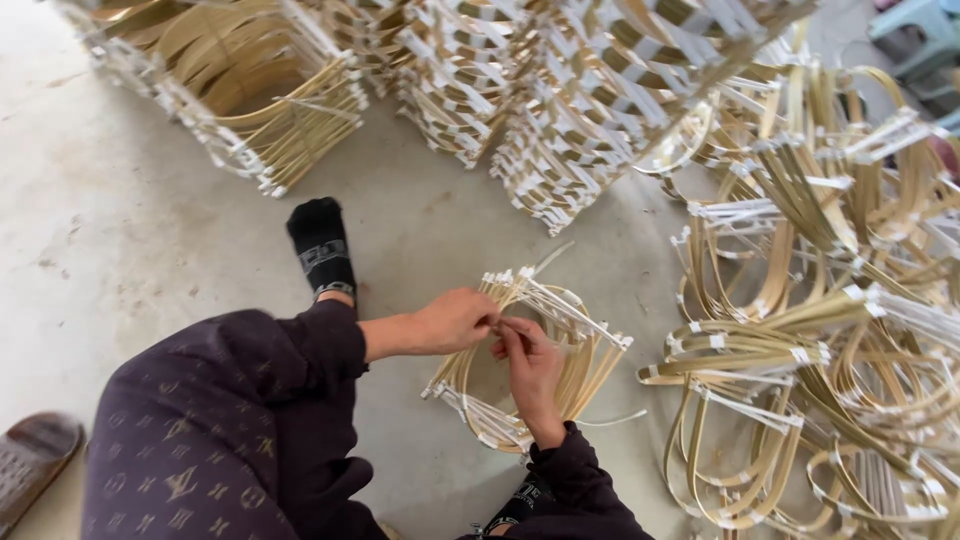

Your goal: Assembling square bamboo frames by interlocking strips and securing them with plastic ties.

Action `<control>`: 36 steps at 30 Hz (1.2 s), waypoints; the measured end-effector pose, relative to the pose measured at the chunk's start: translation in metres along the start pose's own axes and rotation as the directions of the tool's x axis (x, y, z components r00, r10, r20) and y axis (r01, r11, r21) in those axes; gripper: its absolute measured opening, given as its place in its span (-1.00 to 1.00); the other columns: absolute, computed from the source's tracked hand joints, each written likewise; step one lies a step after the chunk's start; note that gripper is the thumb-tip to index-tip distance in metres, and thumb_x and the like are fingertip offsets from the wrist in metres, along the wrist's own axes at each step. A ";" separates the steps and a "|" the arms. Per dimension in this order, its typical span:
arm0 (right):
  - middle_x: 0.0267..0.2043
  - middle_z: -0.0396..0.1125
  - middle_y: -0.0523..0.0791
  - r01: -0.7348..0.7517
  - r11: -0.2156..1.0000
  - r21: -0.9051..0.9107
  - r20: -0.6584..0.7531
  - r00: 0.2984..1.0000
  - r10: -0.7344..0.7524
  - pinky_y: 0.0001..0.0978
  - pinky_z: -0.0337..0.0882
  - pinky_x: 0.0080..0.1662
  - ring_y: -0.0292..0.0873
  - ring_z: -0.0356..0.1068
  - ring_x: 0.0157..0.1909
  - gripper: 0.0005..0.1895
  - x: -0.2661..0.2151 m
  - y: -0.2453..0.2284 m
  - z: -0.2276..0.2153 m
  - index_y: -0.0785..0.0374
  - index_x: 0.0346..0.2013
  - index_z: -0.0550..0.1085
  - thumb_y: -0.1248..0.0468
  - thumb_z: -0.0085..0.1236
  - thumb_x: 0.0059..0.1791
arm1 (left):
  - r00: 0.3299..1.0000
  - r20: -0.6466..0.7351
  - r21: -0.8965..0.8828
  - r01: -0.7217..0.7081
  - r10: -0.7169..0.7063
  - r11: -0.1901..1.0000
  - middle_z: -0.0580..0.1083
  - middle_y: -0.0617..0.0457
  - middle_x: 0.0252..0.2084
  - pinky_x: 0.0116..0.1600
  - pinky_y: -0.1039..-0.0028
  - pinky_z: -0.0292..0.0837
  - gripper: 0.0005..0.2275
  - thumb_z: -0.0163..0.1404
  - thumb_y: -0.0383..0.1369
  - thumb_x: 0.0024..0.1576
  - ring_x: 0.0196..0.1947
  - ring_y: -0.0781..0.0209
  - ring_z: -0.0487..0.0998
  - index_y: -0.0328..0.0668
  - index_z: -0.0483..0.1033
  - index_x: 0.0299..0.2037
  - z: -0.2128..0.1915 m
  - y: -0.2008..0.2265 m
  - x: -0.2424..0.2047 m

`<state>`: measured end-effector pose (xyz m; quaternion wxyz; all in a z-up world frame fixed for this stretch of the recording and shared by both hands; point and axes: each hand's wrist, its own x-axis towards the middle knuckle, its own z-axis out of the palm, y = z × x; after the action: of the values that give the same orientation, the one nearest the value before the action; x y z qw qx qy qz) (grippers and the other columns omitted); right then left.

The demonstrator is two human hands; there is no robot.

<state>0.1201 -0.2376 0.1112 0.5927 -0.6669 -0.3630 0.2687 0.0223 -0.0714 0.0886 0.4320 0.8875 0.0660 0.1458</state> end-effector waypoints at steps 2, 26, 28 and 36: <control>-0.33 0.49 -0.11 -0.110 0.990 0.083 -0.036 0.993 0.114 -0.49 0.45 -0.34 -0.32 0.44 -0.41 -0.84 0.008 0.014 -0.002 0.31 -0.06 0.50 0.37 0.12 0.07 | 1.000 -0.019 -0.030 -0.023 0.022 0.999 0.55 -0.11 -0.31 -0.11 0.10 0.46 -0.91 0.00 -0.47 0.00 -0.22 -0.17 0.56 -0.25 0.57 -0.36 -0.001 0.003 -0.003; -0.30 0.36 -0.32 -0.669 0.524 0.528 0.424 0.742 0.520 -0.50 0.30 -0.23 -0.42 0.25 -0.33 -0.80 0.012 0.064 -0.025 0.22 -0.02 0.58 0.29 0.19 0.07 | 0.949 -0.051 -0.217 0.293 -0.311 0.931 0.60 -0.03 -0.38 -0.25 0.40 0.58 -0.89 0.12 -0.43 0.06 -0.40 0.16 0.67 -0.27 0.53 -0.26 -0.010 0.021 -0.014; -0.33 0.33 -0.31 -0.658 0.486 0.575 0.466 0.752 0.467 -0.48 0.29 -0.25 -0.43 0.23 -0.35 -0.79 0.016 0.070 -0.025 0.25 0.01 0.58 0.31 0.20 0.08 | 0.962 -0.100 -0.260 0.223 -0.256 0.940 0.60 -0.02 -0.36 -0.24 0.41 0.59 -0.87 0.14 -0.43 0.02 -0.37 0.18 0.69 -0.27 0.54 -0.27 -0.007 0.015 -0.015; -0.34 0.36 -0.28 -0.679 0.417 0.604 0.454 0.723 0.521 -0.50 0.30 -0.27 -0.38 0.27 -0.34 -0.79 0.020 0.067 -0.032 0.26 -0.02 0.53 0.30 0.15 0.06 | 0.967 -0.220 -0.099 0.108 -0.128 0.989 0.54 -0.09 -0.39 -0.23 0.20 0.47 -0.86 0.14 -0.33 0.04 -0.35 -0.07 0.58 -0.25 0.53 -0.38 0.009 0.007 -0.014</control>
<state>0.1688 -0.2429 0.0517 0.6324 -0.4223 -0.0138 0.6492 0.0122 -0.0857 0.0859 0.4676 0.8402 0.1609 0.2225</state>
